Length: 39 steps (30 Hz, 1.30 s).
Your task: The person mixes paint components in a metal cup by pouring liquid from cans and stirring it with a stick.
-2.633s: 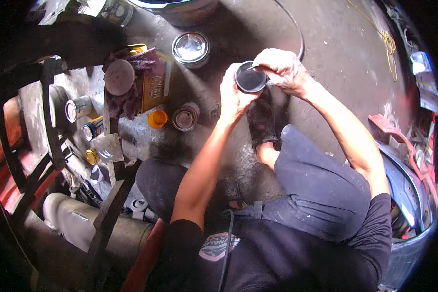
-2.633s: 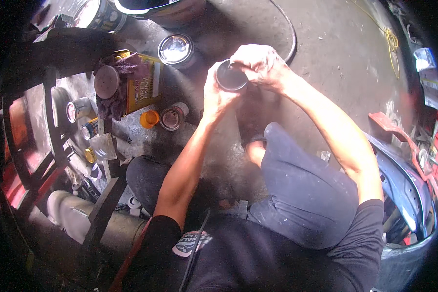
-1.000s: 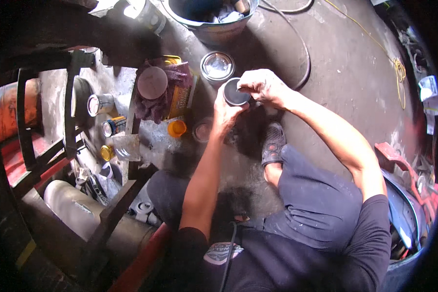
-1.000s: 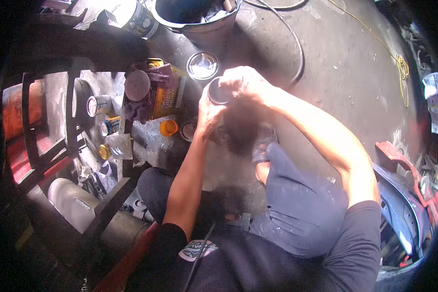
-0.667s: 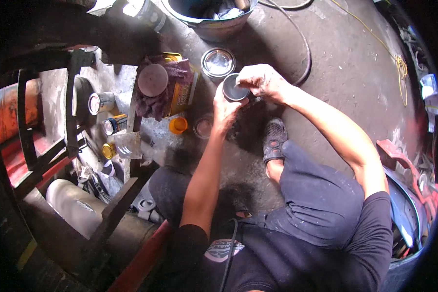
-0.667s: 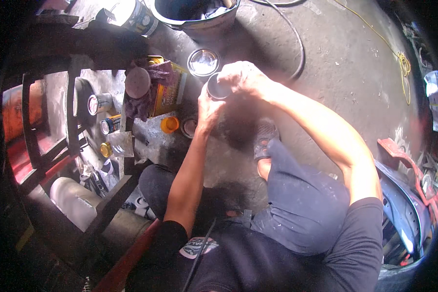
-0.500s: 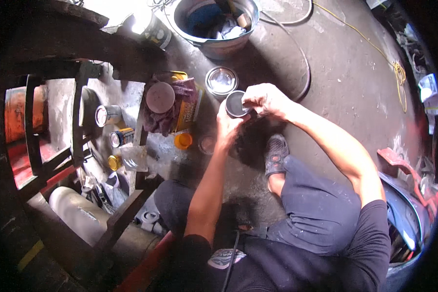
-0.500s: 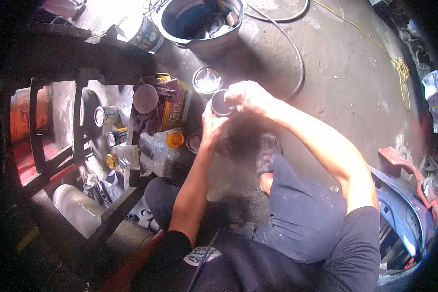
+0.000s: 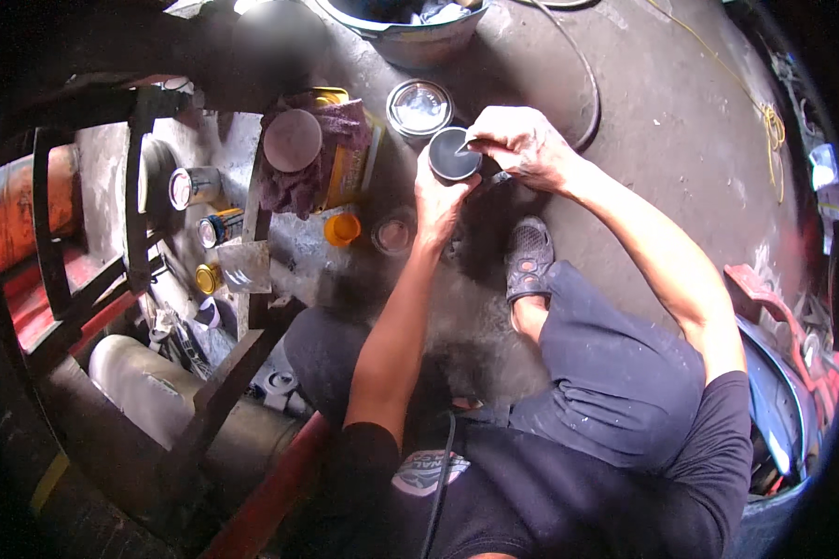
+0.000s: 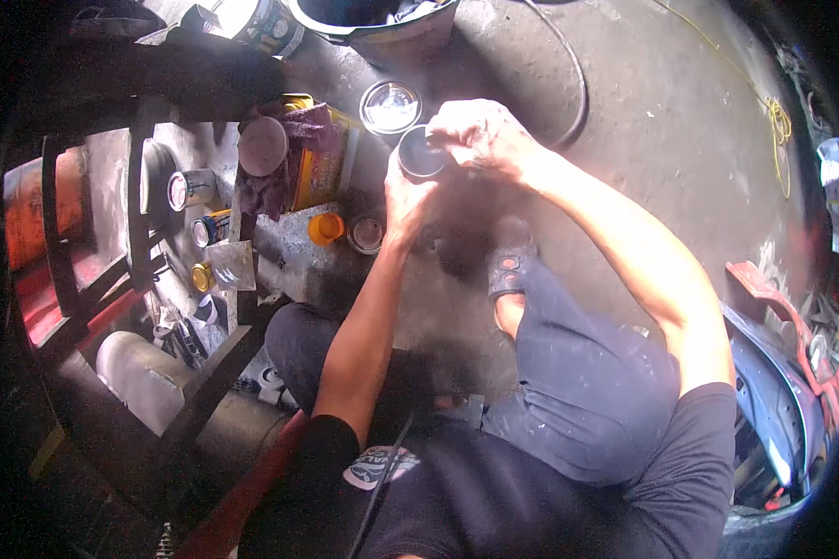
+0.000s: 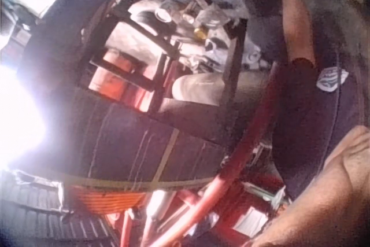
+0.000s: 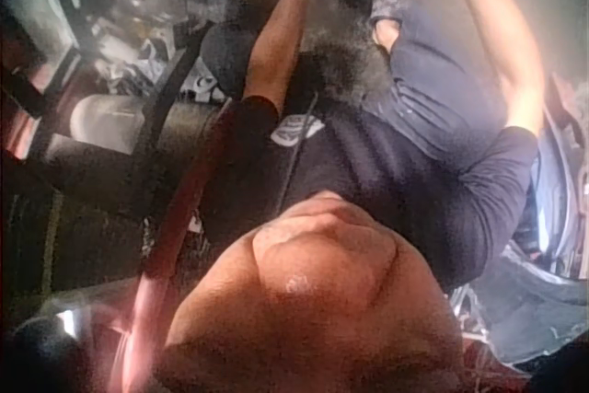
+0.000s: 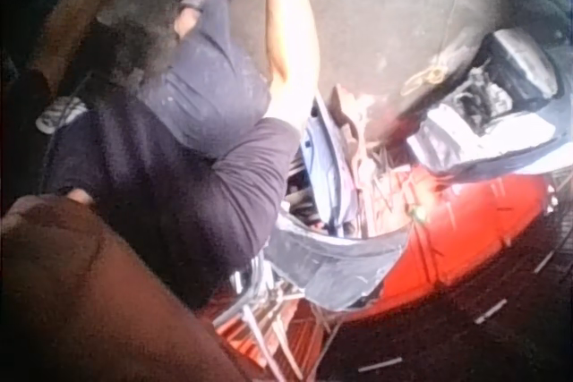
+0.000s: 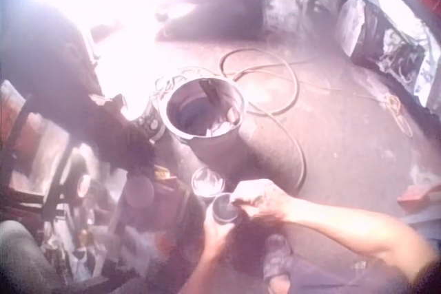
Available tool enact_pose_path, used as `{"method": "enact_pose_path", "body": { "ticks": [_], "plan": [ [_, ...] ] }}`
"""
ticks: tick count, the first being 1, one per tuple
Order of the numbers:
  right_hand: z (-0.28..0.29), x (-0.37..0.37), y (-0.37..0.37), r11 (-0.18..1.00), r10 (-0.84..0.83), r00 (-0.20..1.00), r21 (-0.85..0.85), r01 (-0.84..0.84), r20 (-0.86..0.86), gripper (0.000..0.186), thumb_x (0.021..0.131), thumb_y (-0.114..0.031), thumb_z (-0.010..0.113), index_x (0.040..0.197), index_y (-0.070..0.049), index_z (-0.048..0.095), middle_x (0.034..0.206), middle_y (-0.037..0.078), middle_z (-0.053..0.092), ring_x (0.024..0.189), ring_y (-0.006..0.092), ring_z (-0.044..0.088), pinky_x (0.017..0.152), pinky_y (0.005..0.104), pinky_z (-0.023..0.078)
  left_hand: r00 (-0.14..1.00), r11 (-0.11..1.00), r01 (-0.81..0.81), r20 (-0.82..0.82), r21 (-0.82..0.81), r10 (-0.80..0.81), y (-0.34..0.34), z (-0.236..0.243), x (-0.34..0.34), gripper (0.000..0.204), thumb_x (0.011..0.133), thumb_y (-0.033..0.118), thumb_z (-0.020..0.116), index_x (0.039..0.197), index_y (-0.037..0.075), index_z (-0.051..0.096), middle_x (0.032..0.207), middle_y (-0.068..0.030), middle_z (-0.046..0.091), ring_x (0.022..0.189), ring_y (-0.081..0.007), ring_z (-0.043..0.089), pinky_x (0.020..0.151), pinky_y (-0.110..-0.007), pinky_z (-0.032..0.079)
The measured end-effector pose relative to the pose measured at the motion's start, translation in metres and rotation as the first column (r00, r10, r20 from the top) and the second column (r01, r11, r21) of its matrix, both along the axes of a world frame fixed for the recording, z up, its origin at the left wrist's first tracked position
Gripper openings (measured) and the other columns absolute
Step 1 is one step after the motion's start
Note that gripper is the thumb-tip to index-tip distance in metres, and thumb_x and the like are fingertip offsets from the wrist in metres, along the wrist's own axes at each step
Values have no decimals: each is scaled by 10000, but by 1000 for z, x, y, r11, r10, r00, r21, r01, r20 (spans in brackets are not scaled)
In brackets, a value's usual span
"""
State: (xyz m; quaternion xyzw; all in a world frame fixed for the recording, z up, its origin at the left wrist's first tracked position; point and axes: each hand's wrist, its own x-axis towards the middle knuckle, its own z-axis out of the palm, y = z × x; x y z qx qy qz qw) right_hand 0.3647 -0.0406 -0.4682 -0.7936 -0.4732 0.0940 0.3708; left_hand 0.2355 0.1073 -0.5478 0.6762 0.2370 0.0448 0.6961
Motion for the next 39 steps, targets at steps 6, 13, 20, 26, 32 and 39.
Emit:
{"method": "enact_pose_path", "body": {
  "ticks": [6,13,20,26,32,39],
  "plan": [
    [-32,-7,4,995,103,974,37,-98,-201,209,813,-62,746,1014,-35,698,935,121,693,884,327,693,791,409,558,999,995,-8,45,-103,13,-4,-2,-7,812,737,54,900,1433,32,485,1341,-109,646,1231,-227,631,1088,-370,503],
    [-33,-3,9,995,92,993,-28,-94,-67,213,793,-47,770,988,-27,687,904,136,674,849,325,681,777,390,545,999,997,-3,53,-79,7,-5,1,-8,785,733,34,891,1416,37,504,1343,-96,642,1234,-217,625,1096,-371,500],
    [-31,-3,15,999,47,992,-8,-48,-119,229,808,-50,756,1018,-14,673,928,151,675,844,339,674,788,397,547,997,988,6,72,-153,5,-4,-5,-5,788,738,15,871,1433,37,500,1345,-95,640,1246,-217,622,1100,-366,498],
    [-33,-2,14,991,119,983,-37,-125,-138,206,819,-25,744,1013,-24,675,921,145,673,830,335,669,773,385,546,999,992,8,51,-125,-1,-2,-6,-5,769,739,38,892,1417,44,528,1316,-86,665,1215,-207,638,1084,-362,507],
    [-35,-1,14,981,138,951,-91,-169,-278,201,804,-64,764,982,-42,676,910,148,671,832,335,671,760,403,538,1000,996,-5,15,-89,7,-1,1,-3,737,738,18,888,1394,53,554,1313,-74,676,1192,-199,654,1070,-352,518],
    [-32,-2,13,997,62,965,50,-51,-253,192,786,-32,765,958,-49,681,870,117,665,815,314,666,746,396,529,1000,989,-3,21,-149,6,-1,11,0,691,743,-6,866,1370,55,581,1296,-69,690,1187,-189,661,1058,-352,524]
  ]
}}
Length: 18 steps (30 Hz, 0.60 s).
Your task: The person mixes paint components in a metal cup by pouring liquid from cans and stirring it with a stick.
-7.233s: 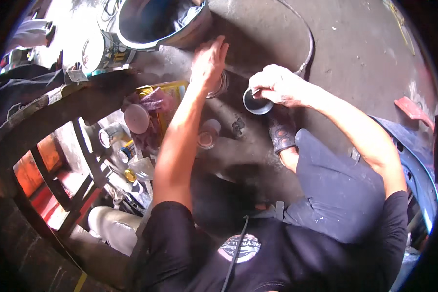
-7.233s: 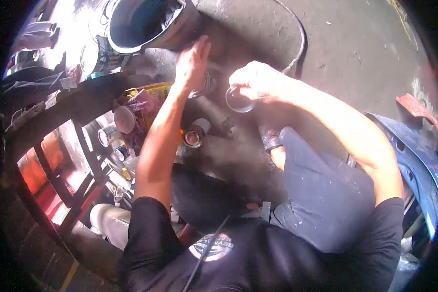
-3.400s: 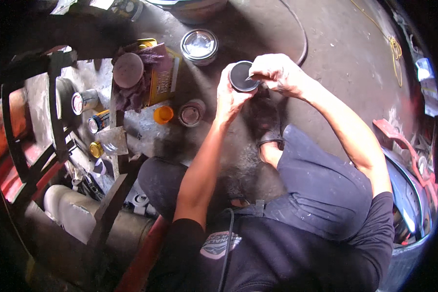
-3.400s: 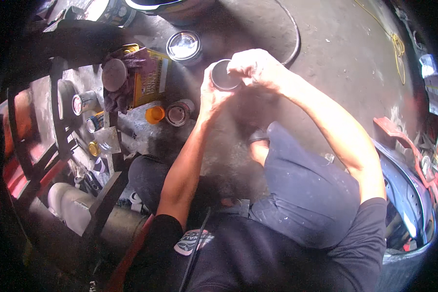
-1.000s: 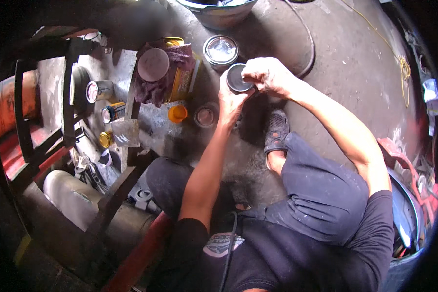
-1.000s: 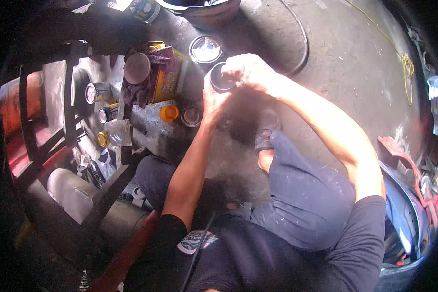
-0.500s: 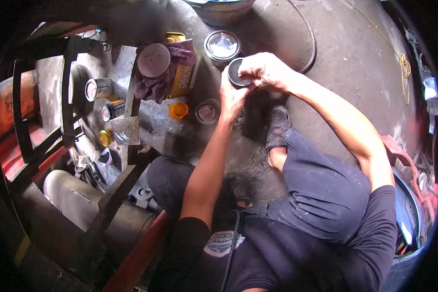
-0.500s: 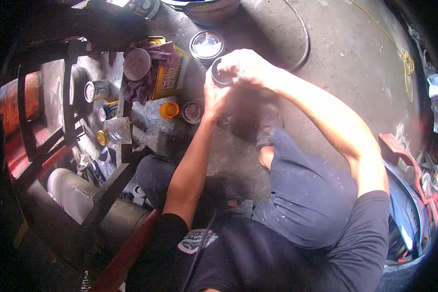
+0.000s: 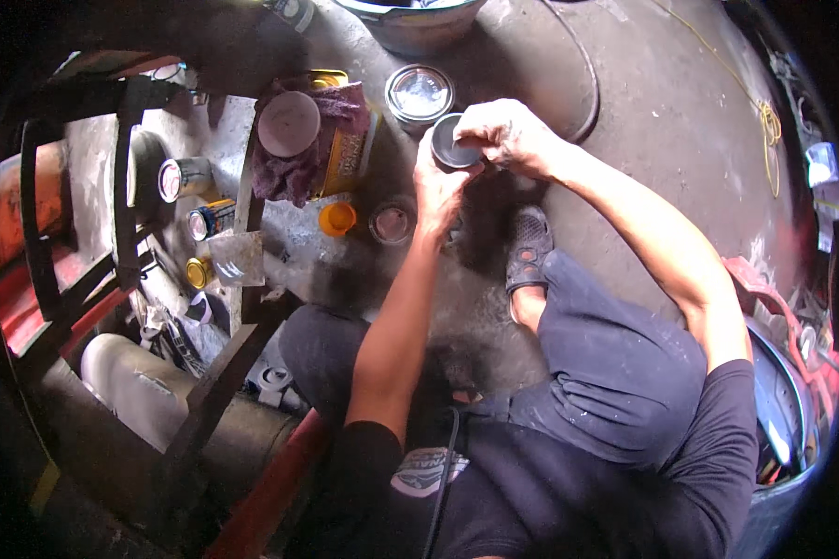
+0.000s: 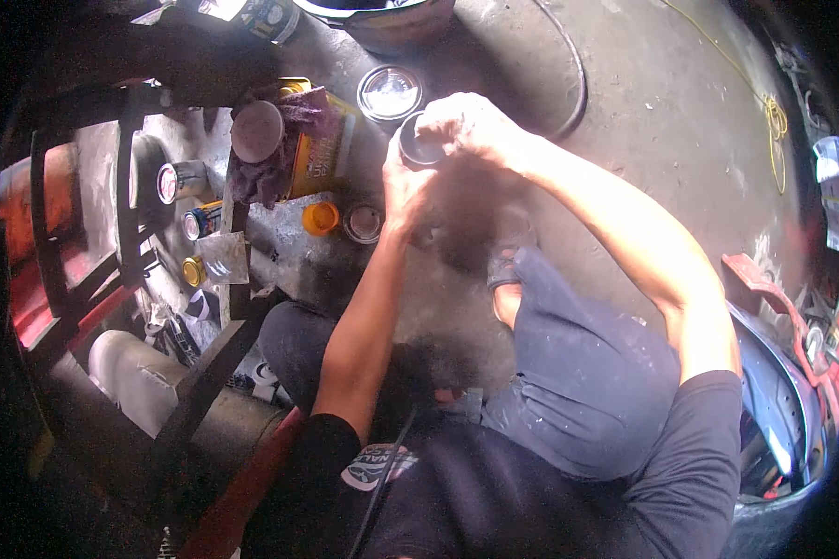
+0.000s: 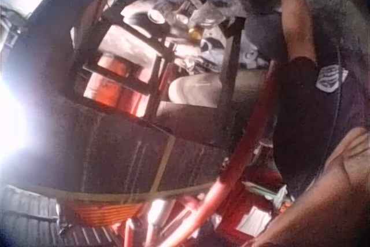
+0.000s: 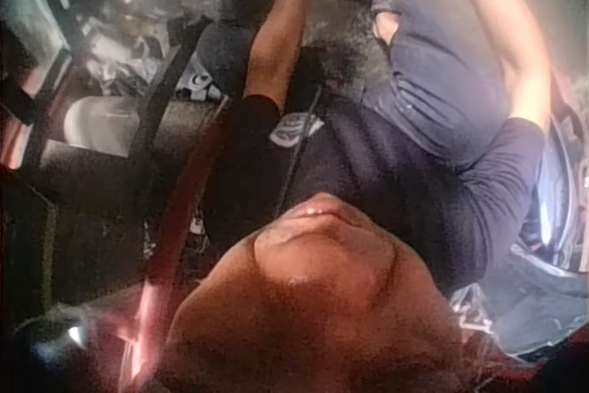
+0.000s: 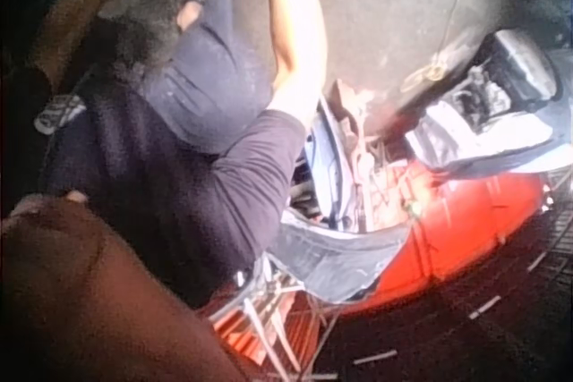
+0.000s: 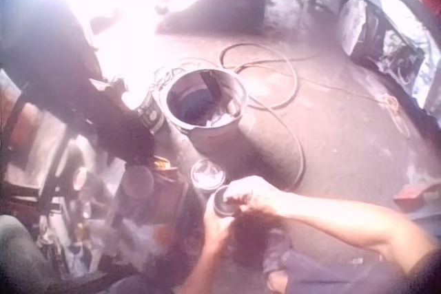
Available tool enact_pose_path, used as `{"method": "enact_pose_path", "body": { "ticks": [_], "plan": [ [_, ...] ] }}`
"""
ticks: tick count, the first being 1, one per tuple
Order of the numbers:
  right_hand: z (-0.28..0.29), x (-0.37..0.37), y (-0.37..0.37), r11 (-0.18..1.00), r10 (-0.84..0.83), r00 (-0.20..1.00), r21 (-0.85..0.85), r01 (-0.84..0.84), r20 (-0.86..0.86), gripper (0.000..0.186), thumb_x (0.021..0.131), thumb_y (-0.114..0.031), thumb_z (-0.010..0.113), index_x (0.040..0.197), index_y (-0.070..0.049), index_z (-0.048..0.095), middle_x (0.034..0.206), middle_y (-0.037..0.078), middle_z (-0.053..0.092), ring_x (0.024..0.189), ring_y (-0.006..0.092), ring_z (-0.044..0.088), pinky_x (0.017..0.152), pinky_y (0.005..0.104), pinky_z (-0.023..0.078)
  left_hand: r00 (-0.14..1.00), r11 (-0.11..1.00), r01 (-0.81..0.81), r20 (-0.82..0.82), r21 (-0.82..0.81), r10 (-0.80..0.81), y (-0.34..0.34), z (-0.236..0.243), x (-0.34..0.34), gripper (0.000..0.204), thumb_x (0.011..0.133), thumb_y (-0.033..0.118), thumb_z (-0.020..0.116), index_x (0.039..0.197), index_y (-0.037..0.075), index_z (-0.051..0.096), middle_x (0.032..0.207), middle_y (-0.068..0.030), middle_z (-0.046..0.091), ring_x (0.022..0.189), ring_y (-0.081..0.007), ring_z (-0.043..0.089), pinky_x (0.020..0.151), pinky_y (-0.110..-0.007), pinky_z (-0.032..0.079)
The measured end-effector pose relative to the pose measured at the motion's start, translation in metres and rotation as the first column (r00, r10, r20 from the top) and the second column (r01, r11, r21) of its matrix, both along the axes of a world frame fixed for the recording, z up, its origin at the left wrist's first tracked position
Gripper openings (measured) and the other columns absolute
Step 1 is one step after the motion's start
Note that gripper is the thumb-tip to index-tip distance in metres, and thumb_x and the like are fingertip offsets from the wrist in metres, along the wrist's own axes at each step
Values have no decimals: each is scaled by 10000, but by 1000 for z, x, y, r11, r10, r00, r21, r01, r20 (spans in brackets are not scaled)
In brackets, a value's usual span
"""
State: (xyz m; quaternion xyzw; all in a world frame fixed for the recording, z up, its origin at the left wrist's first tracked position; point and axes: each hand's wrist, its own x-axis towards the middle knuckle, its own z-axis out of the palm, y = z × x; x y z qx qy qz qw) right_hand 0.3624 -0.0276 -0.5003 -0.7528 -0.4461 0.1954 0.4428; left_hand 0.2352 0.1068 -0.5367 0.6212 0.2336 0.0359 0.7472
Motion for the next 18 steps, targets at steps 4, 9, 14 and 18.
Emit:
{"method": "enact_pose_path", "body": {
  "ticks": [4,9,14,18],
  "plan": [
    [2,0,-2,984,-8,998,-176,18,56,205,788,-51,772,977,-45,692,880,123,673,825,323,675,758,398,535,999,1000,15,36,15,-16,0,0,-1,676,767,5,839,1385,48,567,1302,-76,688,1193,-193,659,1065,-355,518],
    [5,0,3,996,43,972,-91,-23,232,184,805,-68,753,976,-45,687,881,119,667,837,348,671,757,418,540,998,1000,18,57,3,-18,4,-9,-2,671,785,39,823,1398,34,551,1309,-86,682,1205,-207,651,1071,-361,512],
    [20,3,0,978,70,954,-210,-8,291,201,824,-63,733,1020,-46,693,935,117,687,905,336,697,800,401,563,998,999,48,42,25,-49,6,-17,-2,672,771,38,789,1398,35,548,1315,-89,665,1217,-214,633,1078,-366,494],
    [39,9,-8,999,-14,977,-41,24,213,225,803,-61,721,1027,-61,715,943,122,705,916,331,707,830,420,574,994,990,47,106,-132,-33,6,-23,-3,682,755,18,734,1406,35,532,1293,-87,651,1215,-210,616,1084,-362,471]
  ]
}}
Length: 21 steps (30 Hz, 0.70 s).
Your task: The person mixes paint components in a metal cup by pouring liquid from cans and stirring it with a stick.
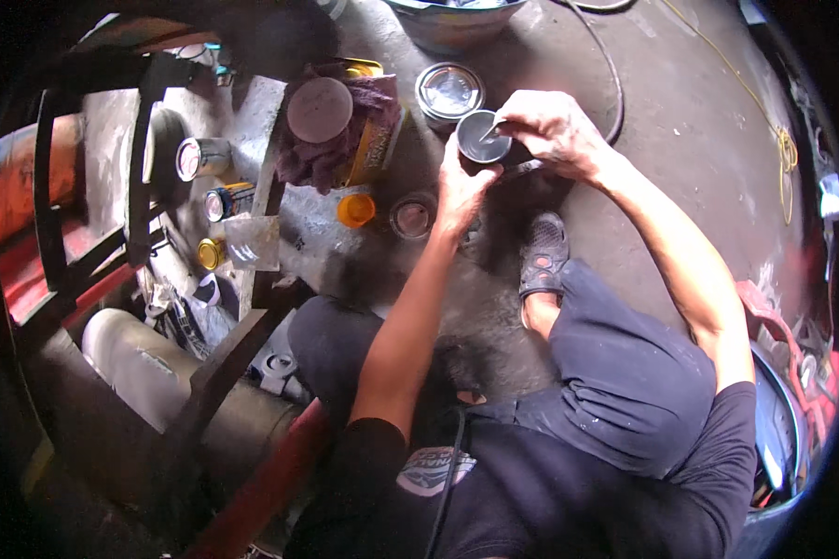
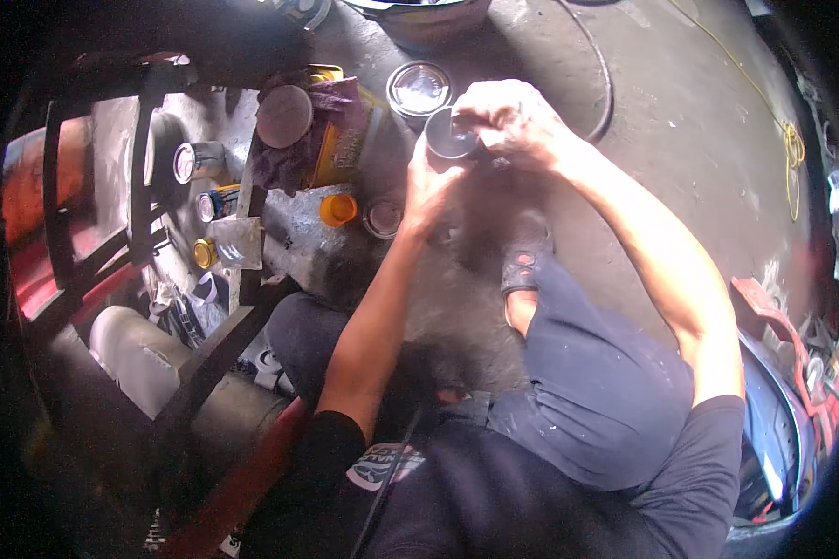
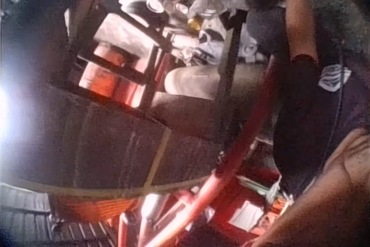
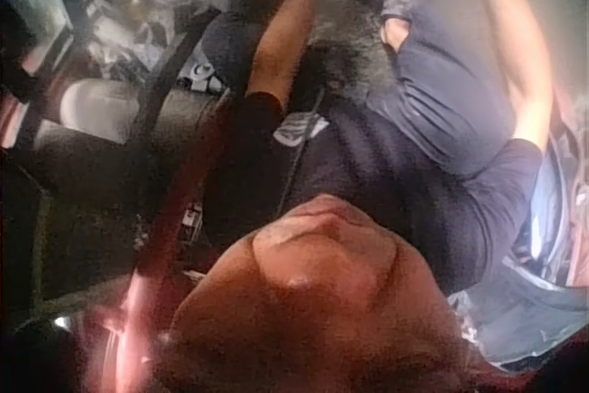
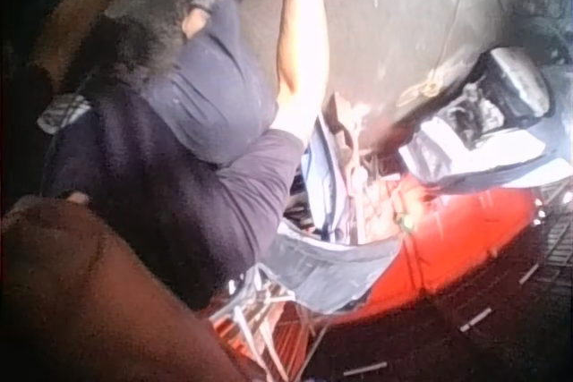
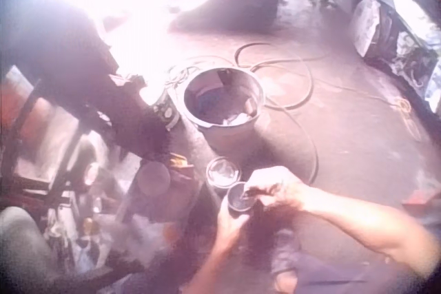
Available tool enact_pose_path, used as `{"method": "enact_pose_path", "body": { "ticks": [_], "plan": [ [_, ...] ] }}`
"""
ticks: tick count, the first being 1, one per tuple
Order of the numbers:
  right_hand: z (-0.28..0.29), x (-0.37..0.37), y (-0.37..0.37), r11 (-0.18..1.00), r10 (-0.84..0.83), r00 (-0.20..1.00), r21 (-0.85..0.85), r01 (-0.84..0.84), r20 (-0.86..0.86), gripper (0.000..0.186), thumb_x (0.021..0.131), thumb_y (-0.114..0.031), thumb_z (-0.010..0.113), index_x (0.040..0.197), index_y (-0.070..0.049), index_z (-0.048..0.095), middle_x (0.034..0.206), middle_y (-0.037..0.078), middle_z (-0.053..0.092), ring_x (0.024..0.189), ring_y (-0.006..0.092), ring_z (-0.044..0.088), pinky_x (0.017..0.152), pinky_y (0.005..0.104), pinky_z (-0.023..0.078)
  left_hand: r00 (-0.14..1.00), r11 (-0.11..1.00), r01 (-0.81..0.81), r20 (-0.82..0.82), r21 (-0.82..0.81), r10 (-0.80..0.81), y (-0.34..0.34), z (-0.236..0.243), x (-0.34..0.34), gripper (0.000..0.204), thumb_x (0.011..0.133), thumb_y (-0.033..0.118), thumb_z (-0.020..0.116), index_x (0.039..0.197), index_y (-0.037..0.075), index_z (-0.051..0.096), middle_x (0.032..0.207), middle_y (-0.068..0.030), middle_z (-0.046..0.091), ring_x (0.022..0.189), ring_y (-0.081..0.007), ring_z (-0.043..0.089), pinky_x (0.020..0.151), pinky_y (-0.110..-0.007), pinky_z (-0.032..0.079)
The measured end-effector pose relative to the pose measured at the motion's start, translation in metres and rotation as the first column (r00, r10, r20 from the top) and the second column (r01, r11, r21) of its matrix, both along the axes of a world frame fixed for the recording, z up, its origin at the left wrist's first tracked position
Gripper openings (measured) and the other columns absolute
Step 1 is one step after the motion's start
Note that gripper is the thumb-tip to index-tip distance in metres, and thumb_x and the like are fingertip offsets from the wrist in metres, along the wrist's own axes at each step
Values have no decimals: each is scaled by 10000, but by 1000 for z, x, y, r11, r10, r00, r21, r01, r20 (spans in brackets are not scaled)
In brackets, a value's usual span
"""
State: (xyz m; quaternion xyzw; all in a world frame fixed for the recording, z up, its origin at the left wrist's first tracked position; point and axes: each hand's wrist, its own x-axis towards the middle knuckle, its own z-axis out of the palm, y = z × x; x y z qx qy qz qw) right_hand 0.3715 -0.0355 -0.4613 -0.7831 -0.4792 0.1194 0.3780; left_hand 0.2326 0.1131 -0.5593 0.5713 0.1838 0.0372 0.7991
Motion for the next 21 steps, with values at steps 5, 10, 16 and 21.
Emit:
{"method": "enact_pose_path", "body": {
  "ticks": [5,10,16,21],
  "plan": [
    [14,-7,6,999,9,991,-44,-3,135,119,878,-10,691,997,-7,687,911,147,695,861,337,708,779,406,567,998,984,-40,-37,171,47,-6,1,-13,846,826,96,752,1563,-13,350,1461,-187,542,1255,-282,598,1077,-409,491],
    [22,-11,2,995,-95,995,-14,95,3,82,927,-54,690,993,-6,697,904,137,697,841,303,707,768,383,553,960,981,-67,-258,180,113,-13,27,-52,781,921,108,757,1586,-4,363,1399,-160,568,1059,-192,682,889,-324,580],
    [19,-11,2,991,-136,990,5,137,-46,116,950,-125,693,1013,-30,713,928,138,713,864,320,720,758,410,569,994,971,35,-112,237,-8,8,90,-93,407,962,106,726,1349,35,622,1193,-97,682,1000,-149,676,853,-287,555],
    [17,-9,-6,982,-187,982,29,186,9,117,940,-112,704,1014,-23,725,933,149,727,833,313,722,762,387,567,973,956,163,-199,242,-115,29,114,-105,252,1005,115,694,1230,1,683,1090,-53,723,1009,-134,671,901,-286,531]
  ]
}}
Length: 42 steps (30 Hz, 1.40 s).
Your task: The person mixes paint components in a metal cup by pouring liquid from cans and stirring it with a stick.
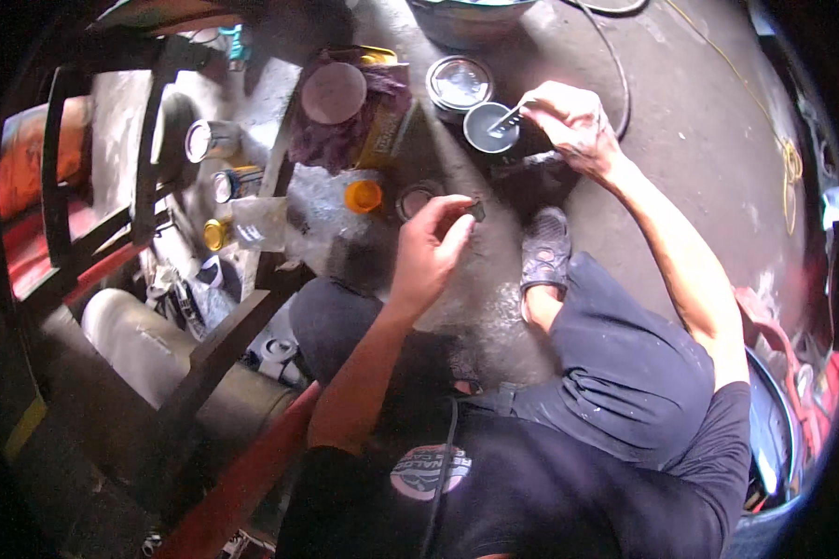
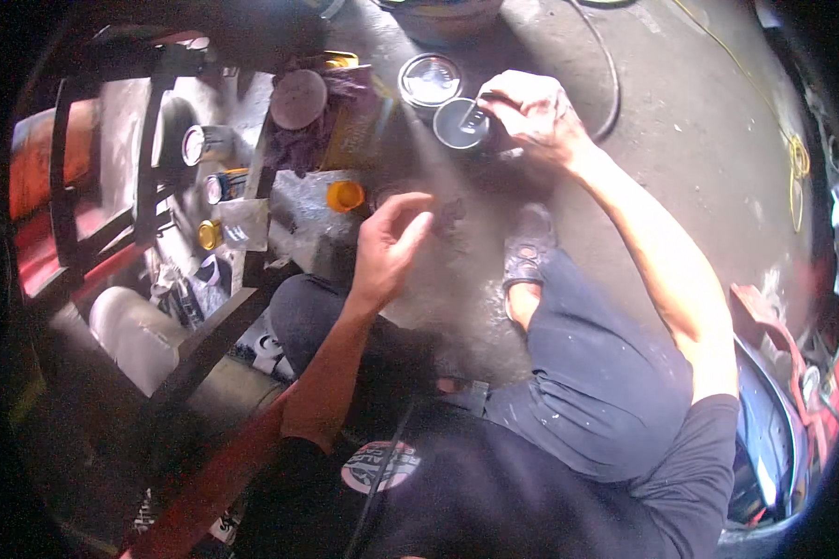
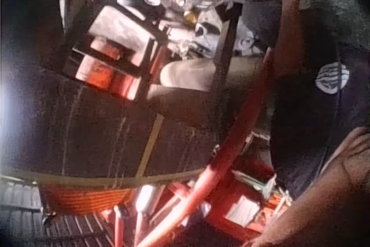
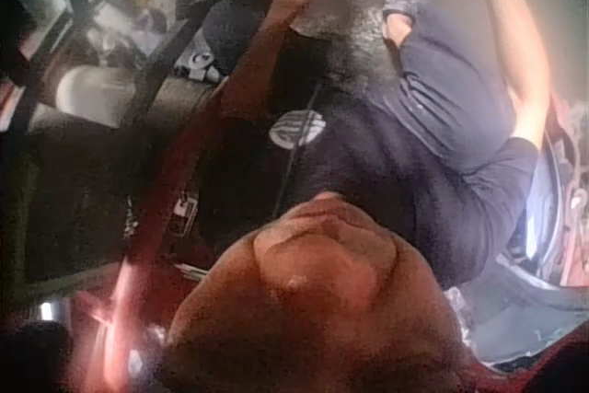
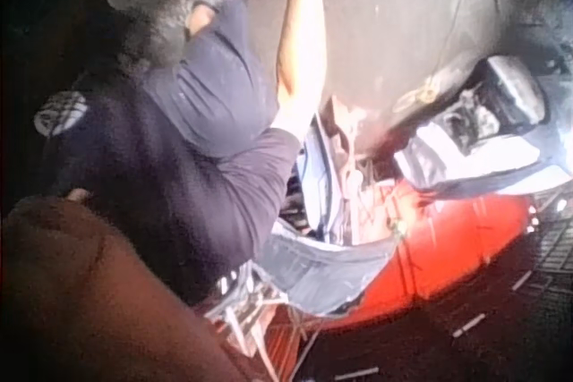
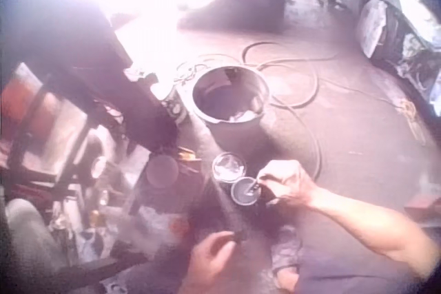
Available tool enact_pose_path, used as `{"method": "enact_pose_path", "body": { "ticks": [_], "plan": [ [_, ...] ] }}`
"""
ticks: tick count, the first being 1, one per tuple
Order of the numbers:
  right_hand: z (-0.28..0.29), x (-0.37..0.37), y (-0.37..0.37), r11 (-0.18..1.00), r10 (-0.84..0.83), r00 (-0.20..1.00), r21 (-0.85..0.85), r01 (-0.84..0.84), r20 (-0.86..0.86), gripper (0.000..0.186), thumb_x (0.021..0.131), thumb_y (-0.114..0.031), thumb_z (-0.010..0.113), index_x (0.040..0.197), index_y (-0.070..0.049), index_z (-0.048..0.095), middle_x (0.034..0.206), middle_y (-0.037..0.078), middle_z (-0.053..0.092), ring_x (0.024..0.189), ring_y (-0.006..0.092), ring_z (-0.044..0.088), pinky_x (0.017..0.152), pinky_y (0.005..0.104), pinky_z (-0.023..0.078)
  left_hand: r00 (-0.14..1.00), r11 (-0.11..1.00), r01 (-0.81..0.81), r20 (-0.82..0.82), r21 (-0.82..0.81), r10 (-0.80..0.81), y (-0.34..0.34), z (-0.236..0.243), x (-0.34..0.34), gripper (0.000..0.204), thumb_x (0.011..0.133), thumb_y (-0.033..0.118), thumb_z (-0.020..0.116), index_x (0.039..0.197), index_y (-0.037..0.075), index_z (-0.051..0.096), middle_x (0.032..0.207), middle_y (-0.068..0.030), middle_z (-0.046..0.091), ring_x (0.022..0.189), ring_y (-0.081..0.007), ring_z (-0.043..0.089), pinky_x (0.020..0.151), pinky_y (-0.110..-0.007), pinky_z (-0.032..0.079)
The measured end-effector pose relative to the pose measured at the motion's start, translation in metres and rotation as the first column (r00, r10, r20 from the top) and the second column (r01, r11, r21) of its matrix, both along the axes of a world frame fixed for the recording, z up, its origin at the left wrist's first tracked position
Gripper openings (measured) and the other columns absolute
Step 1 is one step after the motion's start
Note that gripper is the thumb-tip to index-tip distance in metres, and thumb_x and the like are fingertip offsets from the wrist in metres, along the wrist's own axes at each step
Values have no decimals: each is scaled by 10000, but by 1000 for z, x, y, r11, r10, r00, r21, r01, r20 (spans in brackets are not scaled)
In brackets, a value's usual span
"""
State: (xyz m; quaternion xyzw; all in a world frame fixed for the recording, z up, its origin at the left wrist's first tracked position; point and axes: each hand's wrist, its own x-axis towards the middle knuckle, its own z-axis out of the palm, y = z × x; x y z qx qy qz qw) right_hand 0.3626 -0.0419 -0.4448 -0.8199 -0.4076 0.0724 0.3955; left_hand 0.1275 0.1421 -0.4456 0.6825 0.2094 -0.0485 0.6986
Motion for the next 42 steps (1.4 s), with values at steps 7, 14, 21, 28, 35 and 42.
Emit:
{"method": "enact_pose_path", "body": {
  "ticks": [7,14,21,28,35,42],
  "plan": [
    [9,-1,4,995,-90,995,47,91,-33,124,941,-110,712,1008,-8,732,932,144,744,852,279,737,781,357,572,952,954,300,-78,28,-297,-7,-21,-3,242,994,166,707,1147,-21,704,1027,-81,748,946,-149,686,843,-318,541],
    [-5,1,-2,972,-229,958,-87,217,-171,187,965,-176,694,1032,-5,727,889,119,736,775,202,707,733,321,557,841,815,540,-160,209,-517,-25,-32,-4,268,955,218,731,1100,-6,717,990,-186,760,898,-271,741,814,-387,563],
    [-22,8,-14,917,-349,815,9,398,-463,270,1007,-268,657,1046,-12,735,825,40,713,714,114,683,684,273,542,820,775,573,-188,267,-541,-24,-43,-2,291,951,253,731,1088,-3,718,996,-211,755,932,-344,748,822,-427,567],
    [-48,19,-30,888,-344,678,9,459,-650,208,1024,-248,678,1061,-45,705,885,20,704,731,102,681,665,267,558,805,772,592,-215,233,-553,-24,-44,1,298,952,265,721,1085,-2,728,1013,-212,756,969,-361,745,848,-431,566],
    [-68,26,-48,854,-313,612,68,517,-726,158,1020,-191,678,1066,-43,703,929,40,721,740,122,688,657,283,565,803,765,595,-213,245,-556,-25,-46,2,293,959,267,717,1085,3,736,1015,-212,757,973,-348,751,854,-431,570],
    [-84,39,-71,724,-186,304,79,685,-934,170,1009,-176,671,1112,-42,691,971,84,736,819,183,706,740,345,584,817,775,576,-186,261,-545,-25,-50,0,314,946,304,720,1052,8,719,990,-213,747,948,-380,729,824,-456,559]
  ]
}}
